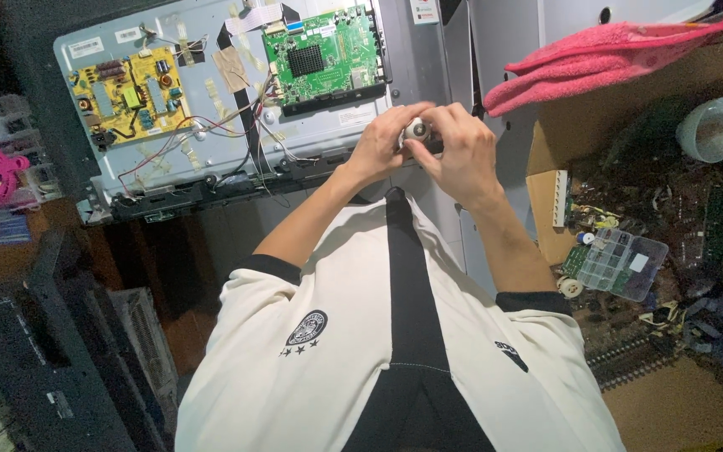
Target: Disassembling a television by removing the back cover and using a screwdriver to manipulate internal components.
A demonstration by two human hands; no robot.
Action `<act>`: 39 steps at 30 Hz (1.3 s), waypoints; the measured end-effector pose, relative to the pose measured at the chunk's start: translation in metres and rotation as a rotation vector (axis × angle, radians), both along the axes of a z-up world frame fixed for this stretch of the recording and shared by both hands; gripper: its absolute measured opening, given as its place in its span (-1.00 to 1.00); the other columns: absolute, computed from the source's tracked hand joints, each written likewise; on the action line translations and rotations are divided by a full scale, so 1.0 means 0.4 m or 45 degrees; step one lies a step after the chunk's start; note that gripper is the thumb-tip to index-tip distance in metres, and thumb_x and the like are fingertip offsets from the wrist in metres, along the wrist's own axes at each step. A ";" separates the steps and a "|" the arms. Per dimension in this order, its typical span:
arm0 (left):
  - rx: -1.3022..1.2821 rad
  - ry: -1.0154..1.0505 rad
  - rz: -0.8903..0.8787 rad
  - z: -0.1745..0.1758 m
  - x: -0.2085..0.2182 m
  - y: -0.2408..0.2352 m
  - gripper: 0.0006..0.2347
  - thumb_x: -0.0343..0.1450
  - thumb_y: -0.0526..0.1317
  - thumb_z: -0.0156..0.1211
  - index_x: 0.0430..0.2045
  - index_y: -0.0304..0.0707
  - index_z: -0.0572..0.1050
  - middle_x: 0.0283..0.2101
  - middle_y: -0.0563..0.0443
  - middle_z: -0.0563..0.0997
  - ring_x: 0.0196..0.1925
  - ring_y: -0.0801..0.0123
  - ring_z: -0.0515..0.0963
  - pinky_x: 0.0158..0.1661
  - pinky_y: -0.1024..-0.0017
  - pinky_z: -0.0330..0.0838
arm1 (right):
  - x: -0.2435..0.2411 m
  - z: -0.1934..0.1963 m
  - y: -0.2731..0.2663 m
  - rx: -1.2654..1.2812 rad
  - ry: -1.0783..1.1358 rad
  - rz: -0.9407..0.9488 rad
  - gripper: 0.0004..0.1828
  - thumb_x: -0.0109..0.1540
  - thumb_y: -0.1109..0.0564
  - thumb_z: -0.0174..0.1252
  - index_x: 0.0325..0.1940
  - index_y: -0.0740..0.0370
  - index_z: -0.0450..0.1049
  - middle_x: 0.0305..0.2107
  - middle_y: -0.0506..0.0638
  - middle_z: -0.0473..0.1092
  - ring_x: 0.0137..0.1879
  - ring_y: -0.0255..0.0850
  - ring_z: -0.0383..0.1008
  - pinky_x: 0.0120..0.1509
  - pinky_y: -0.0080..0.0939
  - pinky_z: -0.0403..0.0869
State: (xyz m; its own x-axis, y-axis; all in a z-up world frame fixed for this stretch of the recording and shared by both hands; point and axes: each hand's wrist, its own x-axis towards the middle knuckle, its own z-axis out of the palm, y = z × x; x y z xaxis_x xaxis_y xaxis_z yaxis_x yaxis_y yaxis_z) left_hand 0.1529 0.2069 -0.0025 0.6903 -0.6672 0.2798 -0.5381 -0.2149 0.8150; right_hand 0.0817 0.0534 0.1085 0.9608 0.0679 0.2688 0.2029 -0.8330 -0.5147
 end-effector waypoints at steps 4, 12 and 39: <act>-0.096 0.027 0.034 0.069 -0.013 -0.006 -0.68 0.42 -0.17 0.24 0.03 -0.15 0.38 -0.29 -0.06 0.62 -0.22 0.10 0.64 -0.10 0.18 0.53 | 0.005 0.056 0.020 -0.009 0.019 0.157 -0.67 0.15 0.21 0.34 0.01 0.12 0.57 -0.27 0.10 0.36 -0.26 0.07 0.54 -0.13 0.02 0.47; -0.192 0.173 -0.007 0.032 0.000 -0.003 -0.67 0.40 0.00 0.27 -0.01 -0.04 0.48 -0.23 0.07 0.65 -0.15 0.21 0.66 -0.04 0.28 0.52 | 0.012 0.021 0.005 0.087 0.061 0.155 -0.65 0.12 0.28 0.36 -0.01 0.13 0.57 -0.28 0.11 0.33 -0.18 0.14 0.55 -0.12 0.02 0.51; -0.169 0.270 -0.093 -0.085 -0.009 -0.012 -0.70 0.26 -0.31 0.37 -0.13 -0.18 0.55 -0.34 -0.10 0.66 -0.26 0.03 0.67 -0.13 0.20 0.53 | -0.024 -0.011 0.037 -0.109 -0.100 0.045 -0.63 0.06 0.22 0.36 -0.05 0.13 0.56 -0.24 0.04 0.43 -0.14 -0.04 0.49 -0.12 -0.10 0.43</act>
